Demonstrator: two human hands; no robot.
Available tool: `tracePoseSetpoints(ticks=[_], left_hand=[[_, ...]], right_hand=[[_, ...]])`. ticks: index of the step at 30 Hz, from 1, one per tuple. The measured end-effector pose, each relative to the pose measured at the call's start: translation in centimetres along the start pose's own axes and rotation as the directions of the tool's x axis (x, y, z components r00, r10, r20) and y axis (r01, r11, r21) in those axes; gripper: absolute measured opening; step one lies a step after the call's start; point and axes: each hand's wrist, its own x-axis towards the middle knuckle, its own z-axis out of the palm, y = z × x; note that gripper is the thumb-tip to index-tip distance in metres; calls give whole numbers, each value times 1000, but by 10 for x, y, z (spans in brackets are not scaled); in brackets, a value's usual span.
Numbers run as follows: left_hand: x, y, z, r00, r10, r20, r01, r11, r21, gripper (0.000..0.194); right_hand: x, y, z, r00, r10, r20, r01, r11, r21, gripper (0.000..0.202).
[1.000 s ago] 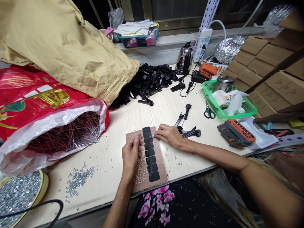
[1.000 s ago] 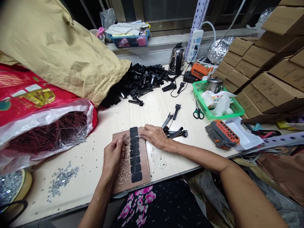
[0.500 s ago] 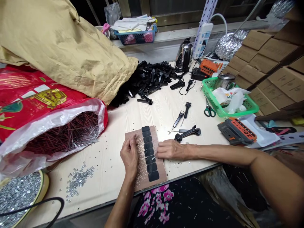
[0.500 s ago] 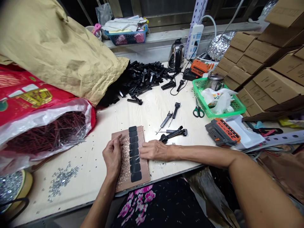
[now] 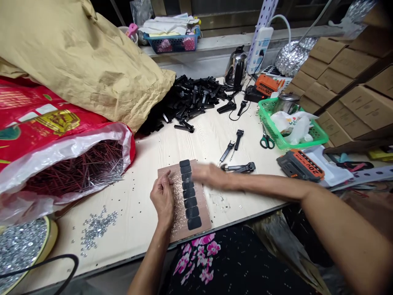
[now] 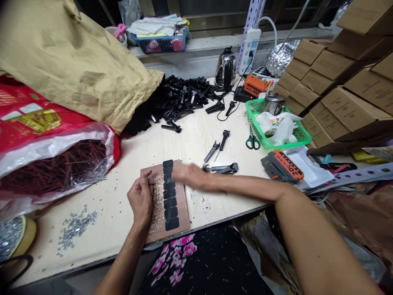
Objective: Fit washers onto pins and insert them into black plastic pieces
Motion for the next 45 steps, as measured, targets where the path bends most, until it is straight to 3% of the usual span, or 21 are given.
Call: tracePoseSetpoints(ticks=[4, 6, 9, 14, 18, 22, 24, 27, 32, 35, 37, 39, 42, 45], left_hand=[[0, 3, 0, 1000, 4, -3, -4, 1000, -6, 42], [0, 4, 0, 1000, -2, -1, 2, 1000, -6, 42], [-1, 5, -1, 1000, -14, 5, 14, 1000, -5, 43], [0, 4, -2, 999, -38, 9, 38, 999, 2, 43], [3, 0, -5, 998, -57, 31, 57, 998, 3, 45], [5, -1, -8, 995, -84, 56, 85, 996, -1, 48], [6, -1, -9, 994, -96, 50, 96, 995, -9, 49], [8, -2, -10, 995, -93, 39, 95, 995, -40, 47], [9, -7, -13, 997, -75, 34, 77, 995, -60, 41], [6, -10, -15, 992, -115, 49, 117, 992, -46, 42], [4, -9, -16, 990, -130, 63, 133, 990, -48, 40], [4, -5, -15, 993, -68, 93, 73, 996, -51, 35], [19, 7, -3, 979, 153, 137, -148, 988, -51, 29], [51, 17, 20, 914, 372, 163, -383, 923, 42, 26]], right_hand=[[2, 4, 1, 965, -232, 125, 259, 921, -291, 22], [1, 3, 3, 958, -259, 123, 287, 878, -383, 20], [-6, -5, 7, 963, -238, 127, 269, 869, -415, 21], [-23, -13, 3, 915, -315, 252, 391, 848, -359, 19], [-40, 4, -26, 994, -56, 90, 89, 906, -413, 23], [-47, 21, -67, 996, 86, 29, -62, 876, -478, 28], [-34, 28, -84, 995, 102, -23, -98, 847, -522, 33], [16, 39, -99, 978, 122, -170, -197, 808, -556, 37], [132, 67, -94, 876, 360, -320, -475, 753, -455, 24], [170, 80, -78, 843, 423, -333, -534, 734, -419, 28], [175, 85, -68, 838, 439, -323, -541, 743, -393, 26], [168, 86, -60, 842, 441, -309, -533, 765, -361, 22], [146, 83, -56, 849, 441, -290, -516, 811, -276, 22], [123, 79, -56, 857, 438, -273, -484, 866, -130, 29]])
